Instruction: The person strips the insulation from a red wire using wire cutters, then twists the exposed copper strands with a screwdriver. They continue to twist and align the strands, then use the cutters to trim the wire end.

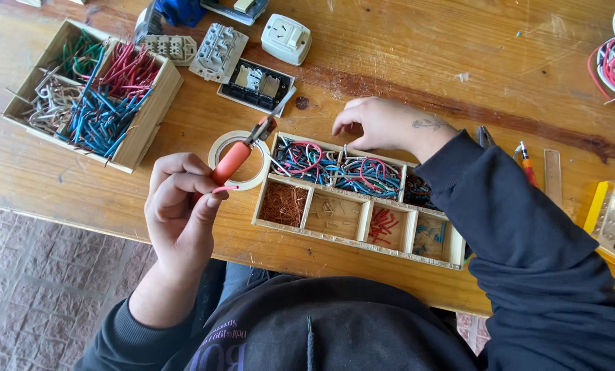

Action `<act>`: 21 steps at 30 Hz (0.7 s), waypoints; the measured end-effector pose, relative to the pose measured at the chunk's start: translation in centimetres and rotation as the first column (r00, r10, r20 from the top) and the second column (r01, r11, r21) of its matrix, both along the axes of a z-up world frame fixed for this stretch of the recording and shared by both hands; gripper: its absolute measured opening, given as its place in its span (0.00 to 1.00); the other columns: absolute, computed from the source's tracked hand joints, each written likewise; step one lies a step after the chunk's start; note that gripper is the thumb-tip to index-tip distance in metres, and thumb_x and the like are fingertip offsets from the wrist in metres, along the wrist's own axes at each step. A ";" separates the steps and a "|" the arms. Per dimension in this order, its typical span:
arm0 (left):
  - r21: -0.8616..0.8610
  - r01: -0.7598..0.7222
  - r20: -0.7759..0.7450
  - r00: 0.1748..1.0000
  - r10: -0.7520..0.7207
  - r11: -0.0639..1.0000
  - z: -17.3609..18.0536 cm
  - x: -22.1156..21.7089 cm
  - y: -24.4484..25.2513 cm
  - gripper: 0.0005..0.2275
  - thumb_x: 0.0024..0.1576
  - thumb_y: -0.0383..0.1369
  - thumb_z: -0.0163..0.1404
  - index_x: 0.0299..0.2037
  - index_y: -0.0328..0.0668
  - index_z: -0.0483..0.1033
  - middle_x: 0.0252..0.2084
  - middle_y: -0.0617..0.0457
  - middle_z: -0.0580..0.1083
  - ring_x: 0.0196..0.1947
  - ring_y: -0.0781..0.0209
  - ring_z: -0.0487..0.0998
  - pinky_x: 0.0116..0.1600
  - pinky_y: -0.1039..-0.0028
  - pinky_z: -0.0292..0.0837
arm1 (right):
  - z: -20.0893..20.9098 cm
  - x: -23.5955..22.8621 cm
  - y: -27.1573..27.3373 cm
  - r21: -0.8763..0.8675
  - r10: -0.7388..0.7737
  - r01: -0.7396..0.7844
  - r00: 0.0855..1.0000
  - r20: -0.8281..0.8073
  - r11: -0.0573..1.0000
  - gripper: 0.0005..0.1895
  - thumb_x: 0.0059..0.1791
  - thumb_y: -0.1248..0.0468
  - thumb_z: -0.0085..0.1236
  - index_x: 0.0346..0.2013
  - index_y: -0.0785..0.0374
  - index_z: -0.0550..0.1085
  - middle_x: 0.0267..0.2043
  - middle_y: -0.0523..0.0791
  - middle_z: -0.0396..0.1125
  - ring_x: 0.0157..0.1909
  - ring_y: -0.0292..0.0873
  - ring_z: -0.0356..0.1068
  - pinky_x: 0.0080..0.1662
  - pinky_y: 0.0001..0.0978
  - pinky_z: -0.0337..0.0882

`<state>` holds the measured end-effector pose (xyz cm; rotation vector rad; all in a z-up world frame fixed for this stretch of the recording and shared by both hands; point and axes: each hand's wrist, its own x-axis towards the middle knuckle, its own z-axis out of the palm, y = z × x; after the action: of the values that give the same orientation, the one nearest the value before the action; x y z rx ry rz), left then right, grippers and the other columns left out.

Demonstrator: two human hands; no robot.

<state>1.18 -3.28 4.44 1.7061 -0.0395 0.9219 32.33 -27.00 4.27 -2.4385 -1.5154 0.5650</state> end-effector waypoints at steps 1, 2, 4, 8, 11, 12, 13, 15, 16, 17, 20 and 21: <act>-0.003 0.005 -0.008 1.000 -0.005 1.000 -0.2 0.1 0.1 0.10 0.66 0.35 0.58 0.37 0.34 0.78 0.51 0.44 0.65 0.51 0.56 0.69 0.62 0.66 0.69 | -0.3 0.2 0.2 -0.023 0.044 -0.044 0.999 0.030 0.999 0.12 0.48 0.56 0.71 0.45 0.51 0.84 0.48 0.43 0.77 0.53 0.52 0.78 0.57 0.48 0.75; -0.005 0.010 -0.016 1.000 -0.010 1.000 -0.5 0.1 0.2 0.10 0.65 0.35 0.59 0.37 0.34 0.78 0.50 0.43 0.66 0.52 0.56 0.69 0.62 0.66 0.69 | -0.5 0.5 0.4 -0.047 0.090 -0.087 0.994 0.058 0.995 0.08 0.49 0.54 0.70 0.42 0.48 0.84 0.46 0.38 0.77 0.52 0.47 0.78 0.56 0.44 0.76; -0.008 0.014 -0.028 1.000 -0.014 1.000 -0.7 0.3 0.2 0.10 0.65 0.35 0.59 0.37 0.35 0.78 0.51 0.43 0.66 0.52 0.56 0.69 0.62 0.66 0.69 | -0.6 -0.4 0.9 -0.061 0.075 -0.073 0.996 0.040 0.995 0.07 0.51 0.57 0.68 0.43 0.50 0.84 0.46 0.38 0.77 0.52 0.47 0.78 0.58 0.43 0.75; -0.023 0.025 -0.034 0.999 -0.025 0.999 -1.5 0.6 -0.2 0.10 0.65 0.35 0.59 0.37 0.35 0.79 0.51 0.44 0.66 0.52 0.56 0.68 0.62 0.66 0.69 | -0.9 -1.0 0.9 -0.061 0.105 -0.101 0.993 0.062 0.993 0.07 0.51 0.59 0.67 0.43 0.54 0.84 0.45 0.42 0.78 0.52 0.50 0.78 0.59 0.47 0.76; -0.013 0.033 -0.042 0.999 -0.033 0.999 -1.8 0.5 -0.2 0.10 0.65 0.35 0.59 0.37 0.35 0.79 0.50 0.43 0.66 0.51 0.56 0.69 0.62 0.66 0.69 | -0.3 -1.2 1.0 -0.107 0.107 -0.094 0.986 0.125 0.990 0.08 0.52 0.56 0.65 0.44 0.50 0.83 0.45 0.40 0.78 0.52 0.49 0.79 0.57 0.48 0.77; -0.013 0.033 -0.044 0.998 -0.034 0.999 -1.7 0.4 -0.3 0.10 0.65 0.35 0.59 0.37 0.35 0.79 0.50 0.43 0.66 0.51 0.56 0.69 0.62 0.66 0.69 | -0.2 -1.0 0.7 -0.107 0.107 -0.094 0.987 0.123 0.990 0.08 0.52 0.56 0.65 0.44 0.50 0.83 0.45 0.40 0.78 0.52 0.49 0.79 0.57 0.48 0.77; -0.056 0.038 -0.017 0.999 -0.039 0.998 -1.7 0.4 -0.3 0.10 0.64 0.35 0.59 0.37 0.35 0.78 0.50 0.44 0.66 0.49 0.57 0.69 0.58 0.67 0.72 | 0.0 -0.7 0.5 -0.033 0.050 -0.047 0.995 0.091 0.998 0.05 0.52 0.60 0.65 0.42 0.53 0.83 0.41 0.42 0.77 0.48 0.49 0.79 0.54 0.45 0.77; -0.100 0.048 0.007 0.999 -0.047 0.994 -1.6 0.2 -0.4 0.11 0.64 0.35 0.59 0.36 0.35 0.77 0.49 0.44 0.65 0.48 0.59 0.69 0.54 0.68 0.75 | 1.7 -1.3 -0.5 0.038 -0.009 0.007 0.999 0.052 0.999 0.03 0.51 0.64 0.64 0.40 0.56 0.83 0.38 0.44 0.77 0.43 0.48 0.79 0.51 0.42 0.78; -0.135 0.055 0.020 0.998 -0.053 0.989 -1.6 0.1 -0.4 0.11 0.64 0.36 0.60 0.36 0.36 0.77 0.50 0.45 0.65 0.47 0.61 0.69 0.53 0.69 0.76 | 3.2 -2.1 -1.2 0.207 -0.079 0.091 0.995 -0.067 0.974 0.04 0.50 0.66 0.66 0.40 0.57 0.81 0.37 0.43 0.75 0.42 0.45 0.77 0.49 0.39 0.77; -0.172 0.061 0.032 0.998 -0.056 0.983 -1.6 0.0 -0.6 0.11 0.64 0.36 0.60 0.36 0.36 0.76 0.51 0.46 0.65 0.47 0.63 0.70 0.53 0.70 0.78 | 4.8 -2.9 -2.0 0.355 -0.128 0.191 0.973 -0.194 0.915 0.07 0.49 0.67 0.68 0.40 0.58 0.79 0.36 0.41 0.73 0.40 0.41 0.75 0.48 0.35 0.76; -0.269 0.128 0.091 0.990 -0.108 0.955 -2.6 0.1 -0.8 0.12 0.64 0.35 0.59 0.35 0.33 0.75 0.50 0.45 0.63 0.42 0.63 0.69 0.47 0.69 0.81 | 7.7 -6.3 -4.7 0.455 -0.147 0.296 0.931 -0.334 0.840 0.06 0.53 0.70 0.64 0.45 0.61 0.79 0.38 0.45 0.73 0.41 0.44 0.74 0.51 0.37 0.77; -0.270 0.130 0.089 0.990 -0.110 0.954 -2.8 0.2 -0.9 0.12 0.64 0.35 0.59 0.35 0.33 0.75 0.50 0.45 0.63 0.42 0.63 0.69 0.47 0.69 0.81 | 7.1 -6.7 -5.4 0.454 -0.149 0.299 0.930 -0.336 0.840 0.06 0.53 0.70 0.64 0.45 0.61 0.79 0.38 0.45 0.73 0.41 0.44 0.74 0.51 0.37 0.77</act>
<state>1.38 -4.22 1.63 1.3970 -0.0600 0.8559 25.67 -32.42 11.40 -1.9889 -1.0667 0.3943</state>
